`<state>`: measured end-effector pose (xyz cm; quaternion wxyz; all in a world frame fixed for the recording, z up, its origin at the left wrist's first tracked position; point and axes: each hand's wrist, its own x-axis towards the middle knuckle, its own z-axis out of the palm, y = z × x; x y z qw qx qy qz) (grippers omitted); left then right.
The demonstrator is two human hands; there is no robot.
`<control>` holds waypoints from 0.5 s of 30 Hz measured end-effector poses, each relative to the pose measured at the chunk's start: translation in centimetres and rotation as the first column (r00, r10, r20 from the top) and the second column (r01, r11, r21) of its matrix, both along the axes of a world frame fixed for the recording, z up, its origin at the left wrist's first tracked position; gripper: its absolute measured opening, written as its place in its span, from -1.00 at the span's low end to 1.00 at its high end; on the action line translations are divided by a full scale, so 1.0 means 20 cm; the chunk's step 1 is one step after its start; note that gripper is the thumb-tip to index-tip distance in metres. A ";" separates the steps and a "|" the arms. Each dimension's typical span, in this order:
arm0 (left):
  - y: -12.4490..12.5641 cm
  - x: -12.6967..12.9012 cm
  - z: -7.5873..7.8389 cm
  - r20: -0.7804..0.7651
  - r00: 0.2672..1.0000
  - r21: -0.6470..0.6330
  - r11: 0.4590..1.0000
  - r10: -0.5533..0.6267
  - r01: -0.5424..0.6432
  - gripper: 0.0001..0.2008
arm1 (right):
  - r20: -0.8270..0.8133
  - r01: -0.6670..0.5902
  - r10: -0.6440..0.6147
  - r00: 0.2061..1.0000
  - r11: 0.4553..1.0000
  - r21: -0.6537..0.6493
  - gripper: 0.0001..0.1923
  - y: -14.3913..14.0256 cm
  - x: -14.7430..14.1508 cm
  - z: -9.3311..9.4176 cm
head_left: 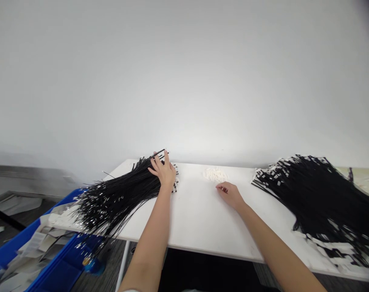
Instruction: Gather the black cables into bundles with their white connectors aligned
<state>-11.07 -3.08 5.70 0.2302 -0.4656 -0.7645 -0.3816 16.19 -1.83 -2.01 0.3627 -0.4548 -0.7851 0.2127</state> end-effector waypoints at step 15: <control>0.03 -0.04 -0.06 -0.181 0.951 0.135 0.952 -0.250 0.275 -0.76 | 0.021 0.001 0.000 1.000 1.000 -0.019 -0.77 0.00 0.00 0.00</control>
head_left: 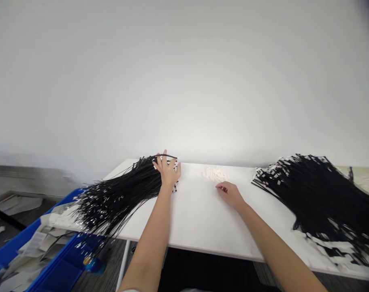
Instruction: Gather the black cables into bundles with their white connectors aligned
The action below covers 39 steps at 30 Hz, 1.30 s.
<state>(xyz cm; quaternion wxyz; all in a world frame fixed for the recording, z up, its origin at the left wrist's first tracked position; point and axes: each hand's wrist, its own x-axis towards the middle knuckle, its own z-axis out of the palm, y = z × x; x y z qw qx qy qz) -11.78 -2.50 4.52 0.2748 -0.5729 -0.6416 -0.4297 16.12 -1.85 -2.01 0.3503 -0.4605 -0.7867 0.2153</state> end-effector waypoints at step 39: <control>0.02 0.01 0.00 0.066 0.997 -0.103 0.994 0.034 -0.028 -0.67 | 0.028 0.004 -0.003 1.000 1.000 -0.026 -0.77 0.00 0.00 -0.01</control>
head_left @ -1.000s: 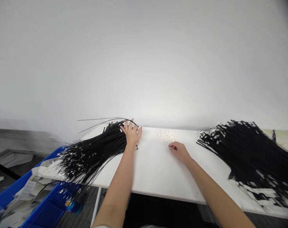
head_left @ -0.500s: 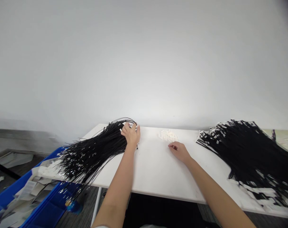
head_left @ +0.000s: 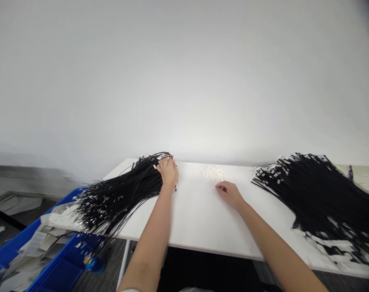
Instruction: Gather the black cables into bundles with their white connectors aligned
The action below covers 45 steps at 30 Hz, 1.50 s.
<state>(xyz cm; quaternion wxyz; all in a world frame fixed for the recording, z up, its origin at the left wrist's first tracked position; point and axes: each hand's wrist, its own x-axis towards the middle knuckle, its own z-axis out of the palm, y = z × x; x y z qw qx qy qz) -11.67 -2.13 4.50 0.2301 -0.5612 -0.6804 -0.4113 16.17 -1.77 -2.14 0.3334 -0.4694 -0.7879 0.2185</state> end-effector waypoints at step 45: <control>0.04 0.09 -0.05 -0.220 0.825 -0.458 0.802 -0.520 0.383 -0.78 | 0.006 0.000 0.000 1.000 1.000 0.014 -0.78 0.00 0.00 0.01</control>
